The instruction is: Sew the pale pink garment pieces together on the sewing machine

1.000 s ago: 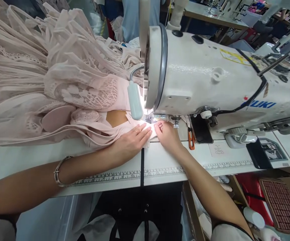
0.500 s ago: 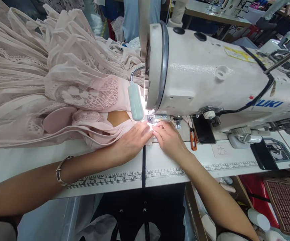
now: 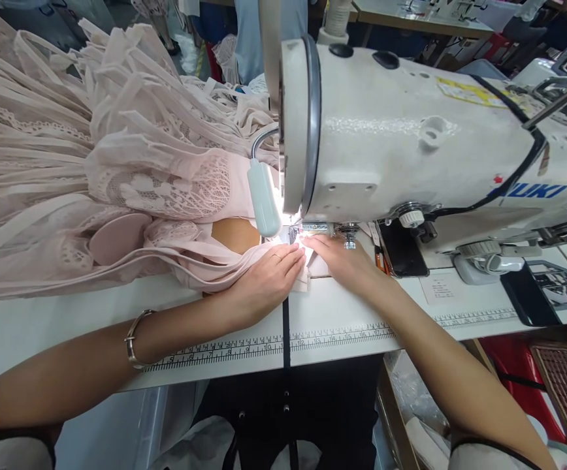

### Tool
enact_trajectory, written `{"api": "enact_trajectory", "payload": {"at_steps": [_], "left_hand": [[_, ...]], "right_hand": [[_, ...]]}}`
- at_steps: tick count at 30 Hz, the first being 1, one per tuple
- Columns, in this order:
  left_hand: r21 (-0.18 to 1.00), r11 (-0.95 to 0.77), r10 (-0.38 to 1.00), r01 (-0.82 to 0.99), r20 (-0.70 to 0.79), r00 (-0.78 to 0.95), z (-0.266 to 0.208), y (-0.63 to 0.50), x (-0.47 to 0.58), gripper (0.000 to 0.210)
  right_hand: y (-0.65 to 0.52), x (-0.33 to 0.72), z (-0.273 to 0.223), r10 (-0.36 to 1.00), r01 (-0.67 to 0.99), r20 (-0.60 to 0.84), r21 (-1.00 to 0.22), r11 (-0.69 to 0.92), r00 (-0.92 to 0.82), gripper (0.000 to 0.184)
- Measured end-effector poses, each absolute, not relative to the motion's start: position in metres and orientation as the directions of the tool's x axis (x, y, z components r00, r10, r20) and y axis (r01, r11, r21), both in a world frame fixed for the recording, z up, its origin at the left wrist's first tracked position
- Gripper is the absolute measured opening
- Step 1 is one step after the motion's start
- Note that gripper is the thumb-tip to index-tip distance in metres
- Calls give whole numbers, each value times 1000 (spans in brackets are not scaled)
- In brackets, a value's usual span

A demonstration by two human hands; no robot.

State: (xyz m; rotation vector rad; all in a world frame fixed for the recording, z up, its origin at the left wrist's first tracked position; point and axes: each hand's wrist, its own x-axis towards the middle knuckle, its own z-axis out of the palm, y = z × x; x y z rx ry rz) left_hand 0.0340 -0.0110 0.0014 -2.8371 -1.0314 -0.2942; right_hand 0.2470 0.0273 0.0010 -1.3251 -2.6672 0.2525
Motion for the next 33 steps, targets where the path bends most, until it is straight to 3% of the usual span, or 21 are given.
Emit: {"api": "enact_trajectory", "payload": {"at_steps": [3, 9, 15, 21, 27, 33], "left_hand": [[-32, -761, 630, 647, 198, 751, 2, -11, 34, 30], [-65, -753, 630, 654, 214, 746, 0, -11, 36, 34], [-19, -736, 659, 676, 203, 724, -2, -11, 36, 37], [37, -739, 660, 673, 238, 712, -6, -10, 33, 36], [-84, -738, 639, 669, 231, 734, -6, -14, 33, 35], [-191, -717, 621, 670, 261, 739, -6, -17, 34, 40]], "right_hand": [[34, 256, -7, 811, 768, 48, -294, 570, -583, 55], [35, 249, -12, 833, 803, 53, -239, 547, -551, 49], [40, 245, -1, 819, 755, -40, -414, 508, -573, 43], [39, 248, -13, 836, 744, 50, -430, 512, -546, 42], [27, 243, -14, 821, 724, 182, -397, 565, -541, 44], [24, 244, -11, 825, 743, 217, -361, 564, -521, 51]]}}
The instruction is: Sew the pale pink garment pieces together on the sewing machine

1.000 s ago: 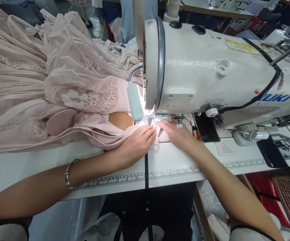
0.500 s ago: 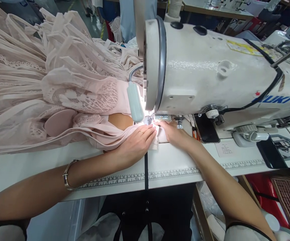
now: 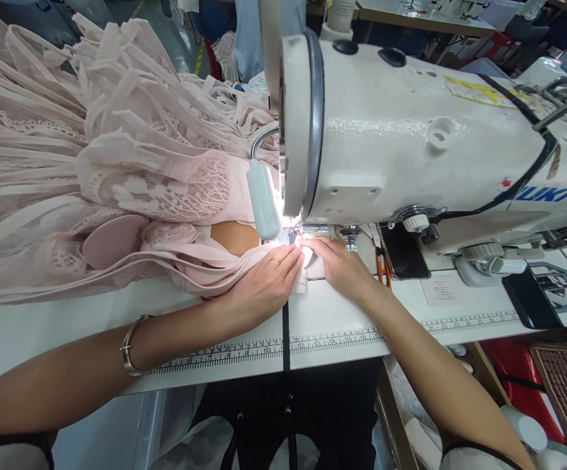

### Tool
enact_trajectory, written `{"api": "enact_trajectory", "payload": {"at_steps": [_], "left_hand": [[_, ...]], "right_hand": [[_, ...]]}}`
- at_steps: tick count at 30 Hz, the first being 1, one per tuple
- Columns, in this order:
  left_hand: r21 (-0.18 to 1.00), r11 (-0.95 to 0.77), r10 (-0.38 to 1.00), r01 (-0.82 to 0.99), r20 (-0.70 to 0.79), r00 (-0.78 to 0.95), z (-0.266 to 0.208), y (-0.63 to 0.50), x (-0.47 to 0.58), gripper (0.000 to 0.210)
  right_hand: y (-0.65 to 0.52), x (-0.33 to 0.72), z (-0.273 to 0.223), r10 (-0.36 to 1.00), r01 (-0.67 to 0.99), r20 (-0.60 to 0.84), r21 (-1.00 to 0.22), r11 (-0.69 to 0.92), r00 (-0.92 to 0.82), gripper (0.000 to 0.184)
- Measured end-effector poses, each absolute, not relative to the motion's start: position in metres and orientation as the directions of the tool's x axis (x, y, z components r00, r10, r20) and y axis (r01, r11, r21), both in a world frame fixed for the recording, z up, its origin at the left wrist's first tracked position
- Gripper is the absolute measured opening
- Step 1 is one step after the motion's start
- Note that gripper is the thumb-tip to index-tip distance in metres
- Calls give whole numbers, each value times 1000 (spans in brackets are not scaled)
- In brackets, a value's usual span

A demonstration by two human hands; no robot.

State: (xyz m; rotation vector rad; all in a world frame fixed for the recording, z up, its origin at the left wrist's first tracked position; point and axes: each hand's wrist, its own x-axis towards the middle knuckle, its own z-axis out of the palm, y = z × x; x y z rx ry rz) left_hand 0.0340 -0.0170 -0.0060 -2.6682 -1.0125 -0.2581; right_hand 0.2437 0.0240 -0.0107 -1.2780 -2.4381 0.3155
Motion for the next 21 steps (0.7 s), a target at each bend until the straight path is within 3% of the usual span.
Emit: {"api": "enact_trajectory", "payload": {"at_steps": [6, 12, 21], "left_hand": [[-265, -681, 626, 683, 274, 730, -6, -19, 34, 40], [-267, -683, 637, 680, 237, 733, -3, -21, 34, 43], [-275, -694, 598, 665, 295, 745, -8, -18, 34, 40]], "right_hand": [[24, 244, -14, 798, 719, 253, -345, 603, -547, 53], [22, 245, -13, 821, 750, 240, -332, 571, -519, 55], [23, 245, -13, 803, 730, 264, -333, 596, -535, 53]]}}
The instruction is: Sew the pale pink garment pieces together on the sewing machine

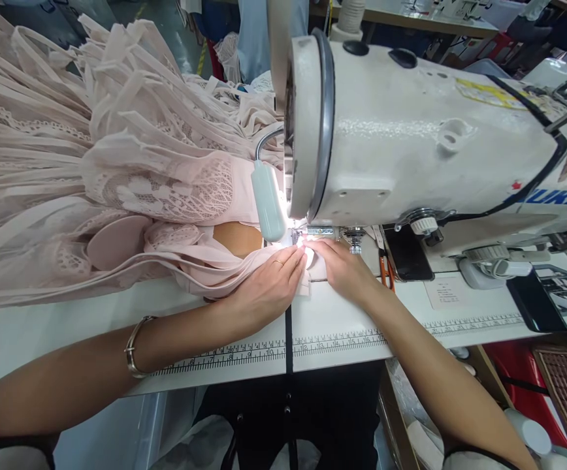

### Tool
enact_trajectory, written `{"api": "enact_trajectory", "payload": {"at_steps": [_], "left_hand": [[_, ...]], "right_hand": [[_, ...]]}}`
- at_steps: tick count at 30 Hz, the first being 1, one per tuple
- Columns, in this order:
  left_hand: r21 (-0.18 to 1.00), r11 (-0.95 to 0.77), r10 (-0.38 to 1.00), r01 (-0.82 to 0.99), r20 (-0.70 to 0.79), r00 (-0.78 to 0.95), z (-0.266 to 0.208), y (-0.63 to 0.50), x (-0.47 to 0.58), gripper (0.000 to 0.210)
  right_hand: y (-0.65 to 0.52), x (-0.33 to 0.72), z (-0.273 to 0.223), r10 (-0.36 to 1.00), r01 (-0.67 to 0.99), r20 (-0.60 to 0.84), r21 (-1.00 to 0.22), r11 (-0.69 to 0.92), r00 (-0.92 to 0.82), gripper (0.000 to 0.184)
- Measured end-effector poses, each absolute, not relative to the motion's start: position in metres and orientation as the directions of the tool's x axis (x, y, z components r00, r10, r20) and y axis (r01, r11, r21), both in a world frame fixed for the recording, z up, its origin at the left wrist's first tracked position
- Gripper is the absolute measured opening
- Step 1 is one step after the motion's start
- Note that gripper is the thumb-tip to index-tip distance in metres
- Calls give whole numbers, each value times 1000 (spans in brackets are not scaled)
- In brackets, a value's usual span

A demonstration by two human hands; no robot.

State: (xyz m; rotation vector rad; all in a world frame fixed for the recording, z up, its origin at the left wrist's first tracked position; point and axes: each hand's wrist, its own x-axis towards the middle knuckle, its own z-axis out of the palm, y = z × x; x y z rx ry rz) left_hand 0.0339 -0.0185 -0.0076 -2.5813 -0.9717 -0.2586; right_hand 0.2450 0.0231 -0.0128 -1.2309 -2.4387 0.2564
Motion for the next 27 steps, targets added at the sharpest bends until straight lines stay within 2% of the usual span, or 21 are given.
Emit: {"api": "enact_trajectory", "payload": {"at_steps": [6, 13, 19, 27], "left_hand": [[-240, -687, 627, 686, 280, 727, -3, -18, 35, 38], [-113, -719, 676, 685, 115, 728, 9, -9, 31, 32], [-212, -757, 600, 618, 149, 786, 11, -9, 34, 44], [-214, -745, 602, 632, 192, 775, 2, -7, 31, 37]], "right_hand": [[23, 245, -14, 811, 735, 227, -343, 585, -540, 55], [22, 246, -15, 827, 770, 192, -302, 563, -529, 52], [30, 256, -21, 831, 771, 128, -319, 551, -542, 58], [30, 258, -17, 845, 778, 31, -372, 506, -534, 62]]}}
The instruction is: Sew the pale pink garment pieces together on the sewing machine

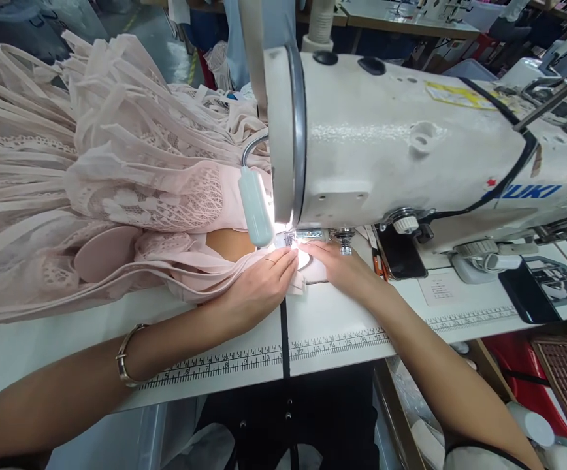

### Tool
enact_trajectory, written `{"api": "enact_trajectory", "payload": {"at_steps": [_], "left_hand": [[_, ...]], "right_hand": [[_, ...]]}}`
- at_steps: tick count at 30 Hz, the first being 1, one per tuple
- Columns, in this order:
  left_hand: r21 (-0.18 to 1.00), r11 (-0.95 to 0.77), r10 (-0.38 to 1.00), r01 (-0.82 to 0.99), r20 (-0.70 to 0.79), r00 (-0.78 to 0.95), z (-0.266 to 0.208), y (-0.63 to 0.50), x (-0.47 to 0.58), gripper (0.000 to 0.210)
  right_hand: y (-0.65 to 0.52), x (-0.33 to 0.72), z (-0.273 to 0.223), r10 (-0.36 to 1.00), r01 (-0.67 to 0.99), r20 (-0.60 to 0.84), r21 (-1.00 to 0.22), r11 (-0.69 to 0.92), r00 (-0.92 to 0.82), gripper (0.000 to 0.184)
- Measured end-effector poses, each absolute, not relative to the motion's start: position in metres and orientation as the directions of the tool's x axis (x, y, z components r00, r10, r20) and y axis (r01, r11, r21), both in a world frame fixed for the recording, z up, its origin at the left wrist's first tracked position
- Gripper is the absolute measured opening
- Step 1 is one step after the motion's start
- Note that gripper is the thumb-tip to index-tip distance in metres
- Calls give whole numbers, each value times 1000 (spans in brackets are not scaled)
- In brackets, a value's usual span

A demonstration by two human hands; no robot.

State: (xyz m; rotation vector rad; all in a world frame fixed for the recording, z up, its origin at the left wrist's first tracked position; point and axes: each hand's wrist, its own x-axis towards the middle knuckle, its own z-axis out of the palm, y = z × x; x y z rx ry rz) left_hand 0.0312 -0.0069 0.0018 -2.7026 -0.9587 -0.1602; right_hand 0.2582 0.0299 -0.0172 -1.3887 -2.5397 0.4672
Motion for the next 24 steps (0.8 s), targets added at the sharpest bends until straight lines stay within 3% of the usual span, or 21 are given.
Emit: {"api": "enact_trajectory", "payload": {"at_steps": [8, 15, 24], "left_hand": [[-188, -750, 601, 634, 207, 772, 1, -7, 30, 41], [-181, -757, 598, 627, 193, 778, 4, -6, 30, 43], [-124, -754, 600, 645, 270, 753, -2, -3, 28, 43]], "right_hand": [[27, 259, -18, 849, 771, 47, -395, 500, -527, 63], [30, 257, -14, 868, 757, 41, -471, 453, -494, 50], [31, 256, -13, 871, 764, 11, -475, 438, -492, 49]]}}
